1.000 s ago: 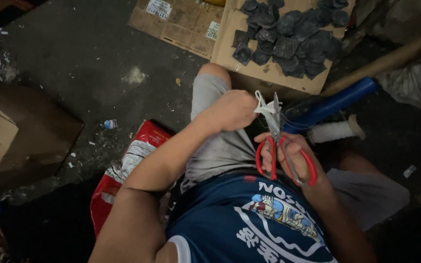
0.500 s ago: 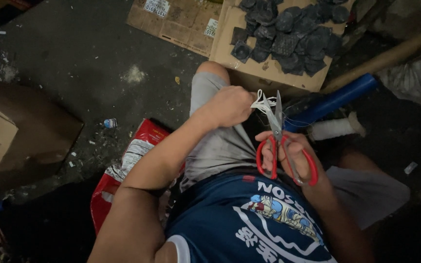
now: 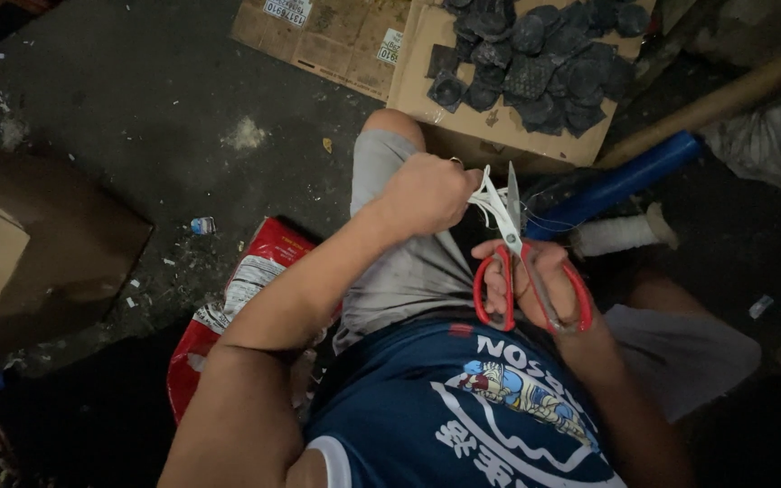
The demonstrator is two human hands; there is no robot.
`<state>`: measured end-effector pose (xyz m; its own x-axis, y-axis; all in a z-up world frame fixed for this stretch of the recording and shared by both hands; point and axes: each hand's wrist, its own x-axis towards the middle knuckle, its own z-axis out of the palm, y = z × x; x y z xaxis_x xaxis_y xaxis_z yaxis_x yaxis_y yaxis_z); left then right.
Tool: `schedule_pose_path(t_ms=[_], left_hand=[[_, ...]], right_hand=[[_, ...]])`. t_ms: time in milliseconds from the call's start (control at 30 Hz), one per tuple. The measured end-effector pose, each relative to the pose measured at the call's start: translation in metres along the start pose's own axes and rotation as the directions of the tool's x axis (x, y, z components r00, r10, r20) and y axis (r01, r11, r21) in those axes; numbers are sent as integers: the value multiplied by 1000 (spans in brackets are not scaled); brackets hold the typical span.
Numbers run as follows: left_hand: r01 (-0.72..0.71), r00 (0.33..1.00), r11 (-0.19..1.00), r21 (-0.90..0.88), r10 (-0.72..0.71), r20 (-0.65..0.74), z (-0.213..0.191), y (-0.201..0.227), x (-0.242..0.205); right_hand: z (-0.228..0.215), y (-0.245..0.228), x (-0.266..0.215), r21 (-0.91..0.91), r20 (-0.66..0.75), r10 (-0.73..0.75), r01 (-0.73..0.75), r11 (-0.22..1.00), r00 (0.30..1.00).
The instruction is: The person is sitting on the floor and using scissors to cut white cord and small plastic bags into smaller pieces.
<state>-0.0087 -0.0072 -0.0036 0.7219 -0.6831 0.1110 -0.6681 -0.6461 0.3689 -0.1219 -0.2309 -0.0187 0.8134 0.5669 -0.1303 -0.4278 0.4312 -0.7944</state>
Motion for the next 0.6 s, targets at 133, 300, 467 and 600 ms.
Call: schedule_pose_path(t_ms=[133,300,467,600], left_hand=[[-62,998,995,83,63,-13,2,5,-1],[-87,996,992,91,89,-16,6,14,-2],[-119,990,992,-51,122,75,-2,34,-3],[83,988,938,-336,-34,149,15,26,-12]], right_hand=[[-10,7,0,105,-19,82,-80,991,996],[-11,3,5,130,-64,180,-170,977,982],[-8,5,11,147,-86,210,-196,970,974],[-34,20,10,144,-111,183,-167,975,977]])
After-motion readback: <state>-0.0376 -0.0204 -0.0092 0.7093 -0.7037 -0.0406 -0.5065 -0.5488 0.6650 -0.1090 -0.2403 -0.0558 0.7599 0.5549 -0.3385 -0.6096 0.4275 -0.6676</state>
